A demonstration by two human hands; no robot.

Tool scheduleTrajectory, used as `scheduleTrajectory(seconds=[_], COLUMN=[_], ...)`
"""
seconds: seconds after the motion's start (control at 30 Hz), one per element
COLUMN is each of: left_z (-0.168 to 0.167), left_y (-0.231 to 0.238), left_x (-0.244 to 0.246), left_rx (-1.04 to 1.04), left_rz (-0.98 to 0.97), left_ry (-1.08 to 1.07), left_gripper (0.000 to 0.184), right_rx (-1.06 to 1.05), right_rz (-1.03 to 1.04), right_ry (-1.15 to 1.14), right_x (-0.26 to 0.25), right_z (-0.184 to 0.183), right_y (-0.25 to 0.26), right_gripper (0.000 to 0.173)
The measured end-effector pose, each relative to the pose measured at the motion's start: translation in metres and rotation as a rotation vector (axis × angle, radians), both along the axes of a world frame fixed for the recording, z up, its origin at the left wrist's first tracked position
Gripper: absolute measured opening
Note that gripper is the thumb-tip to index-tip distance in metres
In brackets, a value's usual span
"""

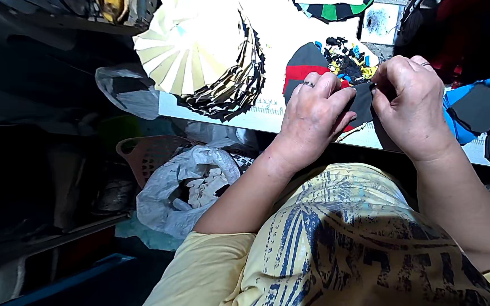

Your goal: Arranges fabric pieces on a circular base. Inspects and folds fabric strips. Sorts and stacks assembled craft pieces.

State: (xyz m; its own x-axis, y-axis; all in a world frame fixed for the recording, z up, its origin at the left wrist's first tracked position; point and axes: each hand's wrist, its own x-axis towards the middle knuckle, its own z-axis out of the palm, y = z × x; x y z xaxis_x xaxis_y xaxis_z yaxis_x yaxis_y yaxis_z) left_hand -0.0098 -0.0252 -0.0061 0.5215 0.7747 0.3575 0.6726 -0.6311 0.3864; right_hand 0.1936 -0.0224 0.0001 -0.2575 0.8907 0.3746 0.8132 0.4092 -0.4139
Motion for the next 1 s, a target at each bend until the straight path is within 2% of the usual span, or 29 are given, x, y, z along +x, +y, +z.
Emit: scheduleTrajectory(seconds=[0.2, 0.4, 0.57, 0.67, 0.77, 0.9, 1.0], left_z=[0.005, 0.010, 0.001, 0.002, 0.008, 0.011, 0.001], left_y=[0.003, 0.005, 0.006, 0.005, 0.005, 0.001, 0.000], left_x=[-0.002, -0.004, 0.000, -0.001, 0.002, 0.014, 0.022], left_rx=[-0.056, -0.062, -0.159, -0.148, -0.093, -0.019, -0.076], left_rz=[-0.009, -0.019, -0.012, -0.009, -0.022, -0.057, -0.076], left_ry=[0.068, 0.014, 0.178, 0.180, 0.105, 0.052, 0.139], left_gripper=[0.033, 0.034, 0.046, 0.045, 0.043, 0.041, 0.047], right_rx=[0.040, 0.034, -0.033, -0.053, 0.024, 0.074, 0.044], right_rz=[0.005, 0.139, 0.181, 0.225, 0.170, 0.107, 0.168], right_ry=[-0.147, -0.004, -0.127, -0.046, 0.069, 0.027, 0.010], right_x=[0.001, 0.003, 0.002, 0.017, 0.041, 0.070, 0.075], right_z=[-0.001, 0.002, -0.007, -0.002, 0.009, 0.019, 0.016], right_y=[-0.002, -0.027, -0.051, -0.062, -0.067, -0.066, -0.063], right_gripper=[0.013, 0.019, 0.029, 0.024, 0.020, 0.017, 0.018])
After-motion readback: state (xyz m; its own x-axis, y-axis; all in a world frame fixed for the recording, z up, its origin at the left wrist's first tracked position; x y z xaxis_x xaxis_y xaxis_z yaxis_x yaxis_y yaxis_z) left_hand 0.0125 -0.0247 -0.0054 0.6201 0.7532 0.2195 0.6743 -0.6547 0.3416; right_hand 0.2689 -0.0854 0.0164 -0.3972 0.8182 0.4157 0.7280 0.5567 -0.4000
